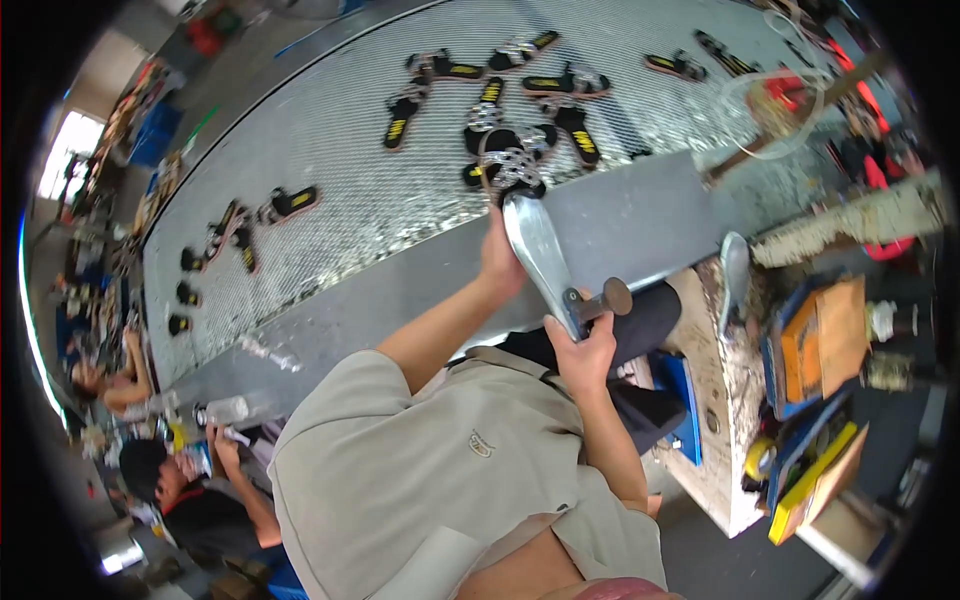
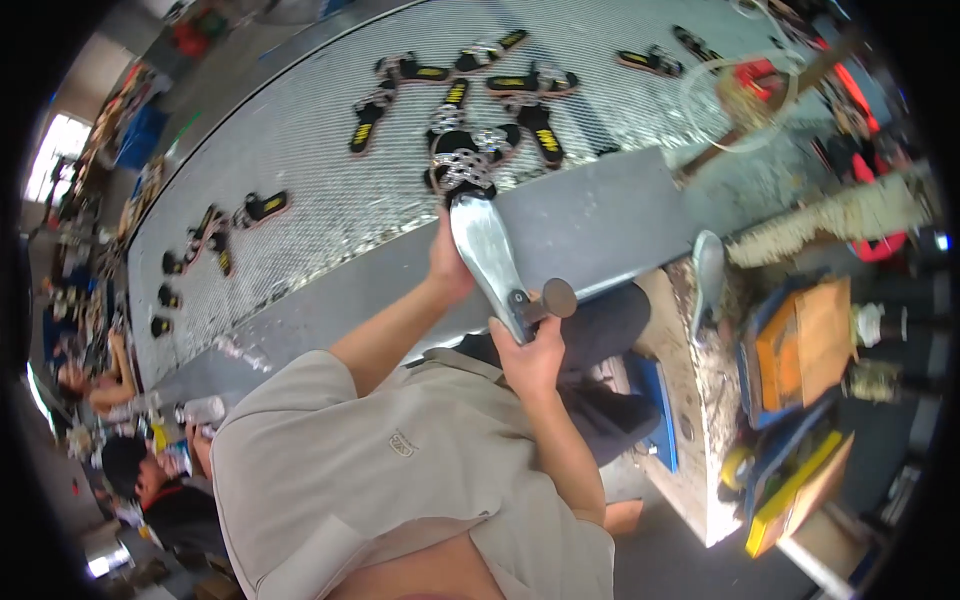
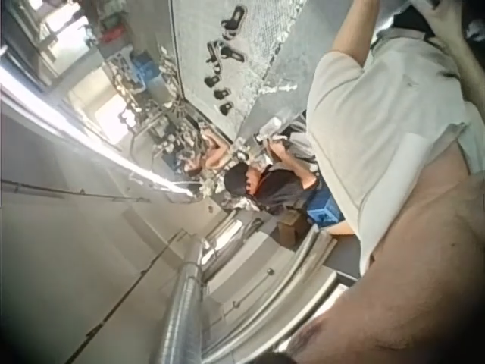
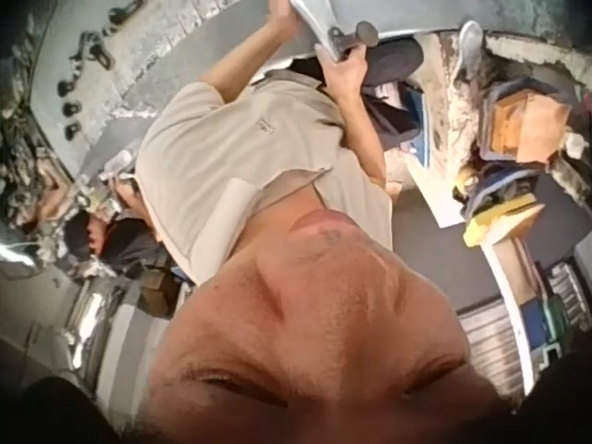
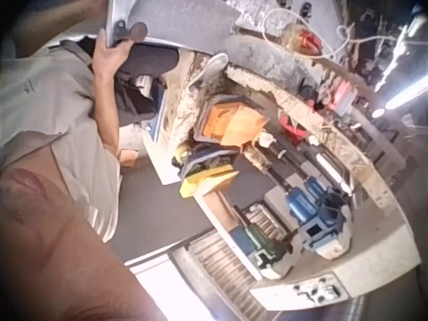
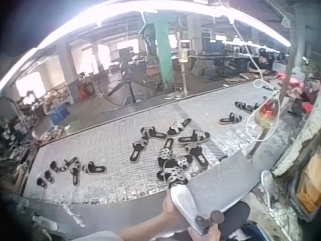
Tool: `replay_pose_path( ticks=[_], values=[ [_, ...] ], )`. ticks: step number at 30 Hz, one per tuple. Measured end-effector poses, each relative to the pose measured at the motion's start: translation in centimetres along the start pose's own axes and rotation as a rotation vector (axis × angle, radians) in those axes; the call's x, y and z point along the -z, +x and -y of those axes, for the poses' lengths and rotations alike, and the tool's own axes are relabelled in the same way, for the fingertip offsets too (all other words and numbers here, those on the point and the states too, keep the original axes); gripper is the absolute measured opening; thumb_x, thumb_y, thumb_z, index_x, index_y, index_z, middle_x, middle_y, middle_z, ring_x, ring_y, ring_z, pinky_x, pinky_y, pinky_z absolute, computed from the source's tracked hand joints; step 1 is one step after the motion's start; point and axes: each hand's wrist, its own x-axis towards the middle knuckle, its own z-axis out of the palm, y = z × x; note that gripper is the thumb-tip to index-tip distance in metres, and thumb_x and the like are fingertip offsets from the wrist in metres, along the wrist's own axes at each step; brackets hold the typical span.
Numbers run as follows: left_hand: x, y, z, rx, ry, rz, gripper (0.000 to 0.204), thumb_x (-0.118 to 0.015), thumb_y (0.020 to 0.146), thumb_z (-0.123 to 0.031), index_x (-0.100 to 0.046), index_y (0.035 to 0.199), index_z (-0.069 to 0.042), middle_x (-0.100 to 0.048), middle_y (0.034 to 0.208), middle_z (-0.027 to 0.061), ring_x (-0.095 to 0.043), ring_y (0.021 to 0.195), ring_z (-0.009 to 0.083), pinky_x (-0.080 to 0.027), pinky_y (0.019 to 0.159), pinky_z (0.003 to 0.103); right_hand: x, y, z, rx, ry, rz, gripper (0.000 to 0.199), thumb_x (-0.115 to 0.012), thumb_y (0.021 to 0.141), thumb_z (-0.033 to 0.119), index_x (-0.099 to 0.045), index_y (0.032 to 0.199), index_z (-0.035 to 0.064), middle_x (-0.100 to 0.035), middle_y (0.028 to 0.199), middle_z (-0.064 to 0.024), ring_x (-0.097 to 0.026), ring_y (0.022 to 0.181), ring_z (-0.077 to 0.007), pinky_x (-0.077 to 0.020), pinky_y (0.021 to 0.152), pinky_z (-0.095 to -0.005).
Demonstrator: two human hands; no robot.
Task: The recorder is assembling components for sandals on a production line.
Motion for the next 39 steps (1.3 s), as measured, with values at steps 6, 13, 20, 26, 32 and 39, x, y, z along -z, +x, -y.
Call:
replay_pose_path(
  ticks=[6, 13, 20, 26, 32, 39],
  values=[
    [-10.1, -4.3, 9.1, 0.307, 0.157, 0.429, 0.066, -0.031, 0.112, -0.062, -0.063, 0.128, -0.006, -0.070, 0.113, 0.0068, -0.068, 0.102, 0.0165, -0.056, 0.092, 0.035, 4.5, 5.2, -2.8, 0.170, -0.157, -0.418, 0.070, -0.087, 0.082, 0.019, -0.052, 0.138, -0.0047, -0.063, 0.133, -0.0263, -0.063, 0.124, -0.0418, -0.0500, 0.106, -0.0478],
    [-13.7, -1.0, 18.3, 0.332, 0.413, 0.750, 0.072, -0.036, 0.110, -0.064, -0.053, 0.147, -0.005, -0.064, 0.138, 0.0087, -0.061, 0.126, 0.0188, -0.049, 0.109, 0.038, 13.2, 5.9, -2.7, -0.005, -0.098, -0.719, 0.068, -0.086, 0.084, 0.027, -0.054, 0.134, -0.0066, -0.071, 0.120, -0.0269, -0.071, 0.112, -0.0392, -0.0538, 0.098, -0.0453],
    [-13.3, 4.2, 13.3, 0.149, 0.755, 0.514, 0.083, -0.032, 0.109, -0.068, -0.047, 0.155, 0.000, -0.060, 0.141, 0.0221, -0.057, 0.132, 0.0308, -0.046, 0.111, 0.047, 29.5, 9.3, -6.1, -0.049, -0.475, -1.180, 0.056, -0.082, 0.084, 0.025, -0.051, 0.117, -0.0078, -0.066, 0.104, -0.0297, -0.064, 0.097, -0.0526, -0.0519, 0.086, -0.0560],
    [-4.8, 13.7, 4.7, -0.186, 0.986, 0.257, 0.074, -0.034, 0.113, -0.059, -0.055, 0.149, 0.003, -0.063, 0.142, 0.0177, -0.057, 0.132, 0.0290, -0.045, 0.109, 0.044, 41.6, 16.1, -11.6, 0.015, -0.950, -1.387, 0.052, -0.083, 0.081, 0.027, -0.057, 0.109, -0.0082, -0.063, 0.104, -0.0297, -0.059, 0.106, -0.0496, -0.0446, 0.101, -0.0553],
    [7.4, 20.0, -11.0, -1.067, 1.592, -0.153, 0.039, -0.052, 0.108, -0.029, -0.067, 0.117, 0.006, -0.068, 0.108, 0.0277, -0.060, 0.109, 0.0449, -0.046, 0.098, 0.053, 37.0, 11.8, -4.9, -0.025, -1.368, -1.393, 0.076, -0.079, 0.084, 0.058, -0.068, 0.130, -0.0001, -0.068, 0.133, -0.0196, -0.066, 0.121, -0.0380, -0.0522, 0.095, -0.0561],
    [18.3, 21.3, -23.6, -0.755, 1.884, -0.878, 0.050, -0.062, 0.100, -0.031, -0.054, 0.143, -0.006, -0.059, 0.136, 0.0231, -0.054, 0.127, 0.0437, -0.044, 0.107, 0.057, 22.5, -1.1, -8.2, 0.412, -1.151, -1.161, 0.057, -0.073, 0.100, 0.026, -0.052, 0.141, -0.0078, -0.061, 0.133, -0.0267, -0.058, 0.127, -0.0451, -0.0467, 0.105, -0.0571]
  ],
)
